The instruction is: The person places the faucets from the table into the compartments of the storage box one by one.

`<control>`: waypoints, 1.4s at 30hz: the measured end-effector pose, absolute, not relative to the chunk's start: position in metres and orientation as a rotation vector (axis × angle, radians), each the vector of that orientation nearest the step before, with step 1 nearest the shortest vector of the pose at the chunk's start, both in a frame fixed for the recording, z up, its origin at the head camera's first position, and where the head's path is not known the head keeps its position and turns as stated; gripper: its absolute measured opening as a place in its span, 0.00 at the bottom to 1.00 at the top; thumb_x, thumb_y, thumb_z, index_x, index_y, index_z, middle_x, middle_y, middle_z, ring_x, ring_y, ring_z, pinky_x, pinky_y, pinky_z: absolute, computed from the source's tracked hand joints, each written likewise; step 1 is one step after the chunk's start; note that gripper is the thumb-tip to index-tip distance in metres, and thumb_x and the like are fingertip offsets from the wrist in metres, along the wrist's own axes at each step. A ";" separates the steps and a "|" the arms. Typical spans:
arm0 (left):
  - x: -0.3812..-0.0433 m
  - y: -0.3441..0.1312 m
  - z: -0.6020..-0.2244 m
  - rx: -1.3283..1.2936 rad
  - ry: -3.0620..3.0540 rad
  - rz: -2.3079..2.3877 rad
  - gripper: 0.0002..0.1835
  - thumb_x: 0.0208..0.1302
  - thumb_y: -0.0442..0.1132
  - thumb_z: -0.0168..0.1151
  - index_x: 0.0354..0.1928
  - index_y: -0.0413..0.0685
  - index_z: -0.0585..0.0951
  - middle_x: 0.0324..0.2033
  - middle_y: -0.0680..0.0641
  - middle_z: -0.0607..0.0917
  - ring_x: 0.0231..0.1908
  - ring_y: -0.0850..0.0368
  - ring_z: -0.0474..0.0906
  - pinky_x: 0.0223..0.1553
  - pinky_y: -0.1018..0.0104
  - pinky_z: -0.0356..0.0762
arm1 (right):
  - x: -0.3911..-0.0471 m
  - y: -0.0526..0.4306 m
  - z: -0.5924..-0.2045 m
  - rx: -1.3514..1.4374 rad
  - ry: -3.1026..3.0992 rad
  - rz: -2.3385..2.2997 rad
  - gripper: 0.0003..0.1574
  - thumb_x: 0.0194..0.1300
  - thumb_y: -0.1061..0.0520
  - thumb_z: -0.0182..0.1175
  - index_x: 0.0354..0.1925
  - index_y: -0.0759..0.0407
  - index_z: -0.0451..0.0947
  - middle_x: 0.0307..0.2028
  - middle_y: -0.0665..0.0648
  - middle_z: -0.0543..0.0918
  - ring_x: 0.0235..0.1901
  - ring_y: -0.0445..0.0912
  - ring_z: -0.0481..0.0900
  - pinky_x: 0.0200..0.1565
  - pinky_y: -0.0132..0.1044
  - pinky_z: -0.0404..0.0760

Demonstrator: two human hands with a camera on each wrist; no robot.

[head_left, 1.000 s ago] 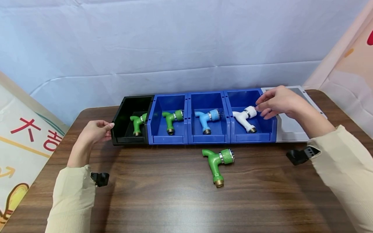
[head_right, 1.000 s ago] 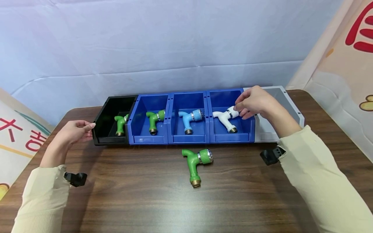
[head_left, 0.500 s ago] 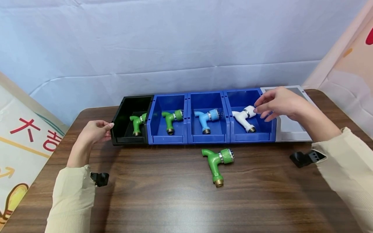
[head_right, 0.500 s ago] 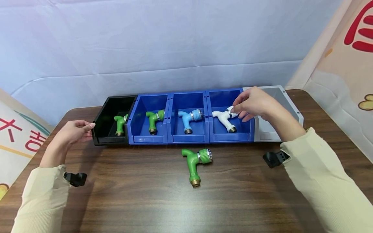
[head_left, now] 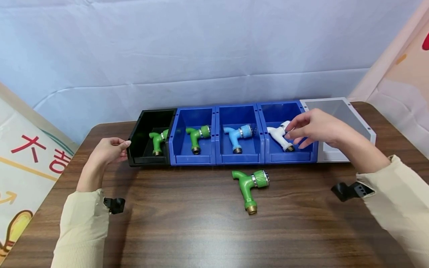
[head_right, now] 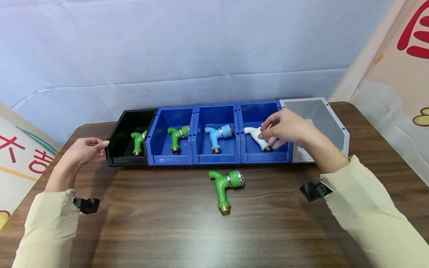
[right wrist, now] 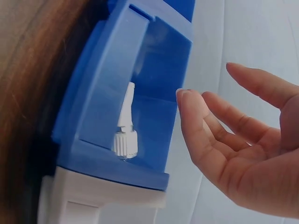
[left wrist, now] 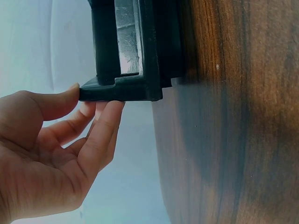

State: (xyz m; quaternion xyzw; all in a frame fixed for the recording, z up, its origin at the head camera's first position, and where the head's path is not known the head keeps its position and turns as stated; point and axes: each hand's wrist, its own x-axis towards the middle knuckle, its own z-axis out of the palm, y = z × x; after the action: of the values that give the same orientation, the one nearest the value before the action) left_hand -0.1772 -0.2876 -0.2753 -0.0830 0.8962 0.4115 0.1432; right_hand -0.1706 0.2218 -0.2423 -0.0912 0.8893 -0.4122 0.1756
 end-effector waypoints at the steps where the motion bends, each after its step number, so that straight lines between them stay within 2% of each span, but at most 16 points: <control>1: -0.177 -0.288 -0.275 -0.239 2.585 1.186 0.24 0.71 0.46 0.44 0.53 0.27 0.66 0.33 0.44 0.72 0.31 0.62 0.72 0.40 0.66 0.79 | -0.169 0.221 -0.244 -0.261 2.510 -1.173 0.21 0.62 0.60 0.59 0.48 0.76 0.71 0.36 0.59 0.81 0.30 0.48 0.80 0.31 0.40 0.82; 14: -0.177 -0.288 -0.276 -0.230 2.589 1.193 0.24 0.71 0.46 0.44 0.53 0.27 0.66 0.33 0.44 0.72 0.31 0.62 0.73 0.40 0.67 0.79 | -0.155 0.215 -0.264 -0.256 2.431 -1.208 0.20 0.58 0.61 0.61 0.45 0.76 0.72 0.32 0.59 0.81 0.30 0.49 0.80 0.31 0.41 0.82; 26: -0.177 -0.288 -0.276 -0.243 2.587 1.187 0.23 0.71 0.46 0.44 0.52 0.28 0.66 0.32 0.45 0.72 0.30 0.62 0.73 0.40 0.67 0.79 | -0.145 0.208 -0.274 -0.265 2.313 -1.242 0.20 0.58 0.61 0.61 0.43 0.76 0.72 0.33 0.61 0.81 0.31 0.50 0.79 0.32 0.41 0.82; 42: -0.176 -0.290 -0.276 -0.240 2.584 1.202 0.23 0.71 0.45 0.44 0.52 0.29 0.67 0.32 0.45 0.72 0.31 0.61 0.74 0.41 0.65 0.79 | -0.137 0.193 -0.287 -0.303 2.197 -1.257 0.25 0.56 0.62 0.62 0.47 0.80 0.71 0.33 0.63 0.82 0.32 0.51 0.80 0.34 0.43 0.82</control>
State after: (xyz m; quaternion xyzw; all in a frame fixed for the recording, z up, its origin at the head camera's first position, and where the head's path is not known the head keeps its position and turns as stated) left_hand -0.1757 -0.2901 -0.2760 -0.0830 0.8945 0.4162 0.1404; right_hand -0.1370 0.1934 -0.2868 -0.1136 0.8242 -0.4718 0.2919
